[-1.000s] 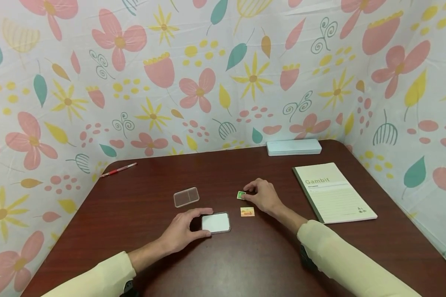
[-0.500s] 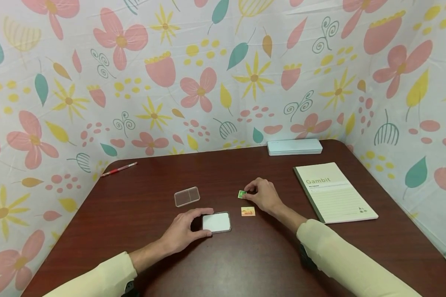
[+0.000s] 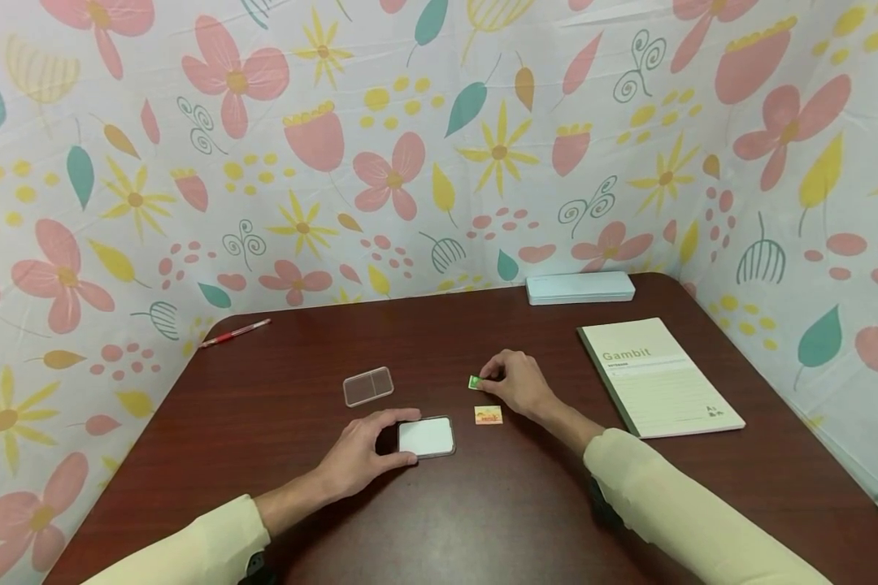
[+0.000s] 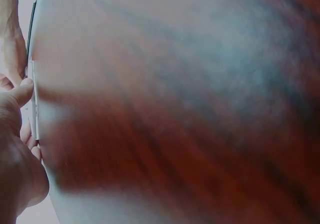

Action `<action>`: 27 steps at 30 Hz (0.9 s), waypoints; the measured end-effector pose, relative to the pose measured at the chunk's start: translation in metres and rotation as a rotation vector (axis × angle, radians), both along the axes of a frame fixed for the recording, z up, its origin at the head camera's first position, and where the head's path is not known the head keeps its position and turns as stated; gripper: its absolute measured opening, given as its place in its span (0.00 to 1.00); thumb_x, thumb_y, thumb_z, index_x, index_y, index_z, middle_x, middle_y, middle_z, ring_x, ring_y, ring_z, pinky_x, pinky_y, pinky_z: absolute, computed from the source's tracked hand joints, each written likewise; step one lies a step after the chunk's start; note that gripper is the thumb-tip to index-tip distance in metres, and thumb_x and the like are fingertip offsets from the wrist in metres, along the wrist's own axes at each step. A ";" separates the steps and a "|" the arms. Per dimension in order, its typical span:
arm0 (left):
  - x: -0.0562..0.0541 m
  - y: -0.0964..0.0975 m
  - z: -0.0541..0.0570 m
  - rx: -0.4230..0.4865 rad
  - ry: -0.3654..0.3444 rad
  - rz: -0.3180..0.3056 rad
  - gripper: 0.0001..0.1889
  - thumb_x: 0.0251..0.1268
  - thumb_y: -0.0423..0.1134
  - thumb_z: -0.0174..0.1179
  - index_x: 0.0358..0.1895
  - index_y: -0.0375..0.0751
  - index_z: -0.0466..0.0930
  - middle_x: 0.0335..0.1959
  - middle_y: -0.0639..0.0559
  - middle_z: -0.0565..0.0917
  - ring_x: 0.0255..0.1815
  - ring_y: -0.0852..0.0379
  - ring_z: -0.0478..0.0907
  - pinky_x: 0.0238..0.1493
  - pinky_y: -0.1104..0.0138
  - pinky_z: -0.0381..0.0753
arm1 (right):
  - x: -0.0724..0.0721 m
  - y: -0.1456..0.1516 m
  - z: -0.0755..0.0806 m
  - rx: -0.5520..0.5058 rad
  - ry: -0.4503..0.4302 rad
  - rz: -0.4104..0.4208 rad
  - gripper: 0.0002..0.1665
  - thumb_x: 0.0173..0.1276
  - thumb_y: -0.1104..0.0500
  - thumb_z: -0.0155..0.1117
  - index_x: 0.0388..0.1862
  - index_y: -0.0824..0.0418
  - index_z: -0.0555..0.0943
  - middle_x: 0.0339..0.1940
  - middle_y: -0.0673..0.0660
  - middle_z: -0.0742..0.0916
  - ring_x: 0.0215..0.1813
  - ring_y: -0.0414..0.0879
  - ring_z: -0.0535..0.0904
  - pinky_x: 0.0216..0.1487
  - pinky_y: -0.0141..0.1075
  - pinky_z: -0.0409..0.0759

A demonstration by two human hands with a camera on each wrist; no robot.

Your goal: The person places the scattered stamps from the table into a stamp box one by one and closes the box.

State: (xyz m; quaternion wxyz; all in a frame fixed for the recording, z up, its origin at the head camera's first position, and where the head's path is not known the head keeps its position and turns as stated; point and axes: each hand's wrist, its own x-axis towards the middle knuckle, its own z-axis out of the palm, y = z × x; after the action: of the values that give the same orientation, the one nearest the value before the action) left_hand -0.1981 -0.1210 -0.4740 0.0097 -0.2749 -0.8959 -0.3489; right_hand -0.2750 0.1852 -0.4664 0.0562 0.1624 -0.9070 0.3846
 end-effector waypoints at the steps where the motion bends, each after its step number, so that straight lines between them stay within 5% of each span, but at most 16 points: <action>1: 0.000 0.000 0.000 0.000 0.003 0.000 0.29 0.64 0.44 0.78 0.68 0.49 0.81 0.64 0.55 0.85 0.60 0.55 0.81 0.59 0.56 0.78 | 0.000 0.000 0.000 -0.001 -0.005 -0.001 0.04 0.66 0.65 0.79 0.37 0.62 0.90 0.37 0.55 0.85 0.38 0.48 0.77 0.42 0.41 0.75; 27: 0.001 -0.001 0.000 -0.009 0.029 -0.013 0.30 0.64 0.43 0.78 0.69 0.48 0.81 0.65 0.55 0.84 0.61 0.56 0.81 0.59 0.57 0.79 | -0.001 0.002 0.003 -0.044 -0.021 -0.024 0.06 0.71 0.67 0.73 0.45 0.63 0.86 0.36 0.55 0.86 0.34 0.49 0.74 0.36 0.38 0.71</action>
State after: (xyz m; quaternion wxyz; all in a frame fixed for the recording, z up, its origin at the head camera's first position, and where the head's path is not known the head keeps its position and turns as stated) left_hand -0.1975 -0.1216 -0.4738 0.0192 -0.2859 -0.8954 -0.3410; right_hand -0.2759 0.1875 -0.4632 0.0547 0.1464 -0.9006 0.4056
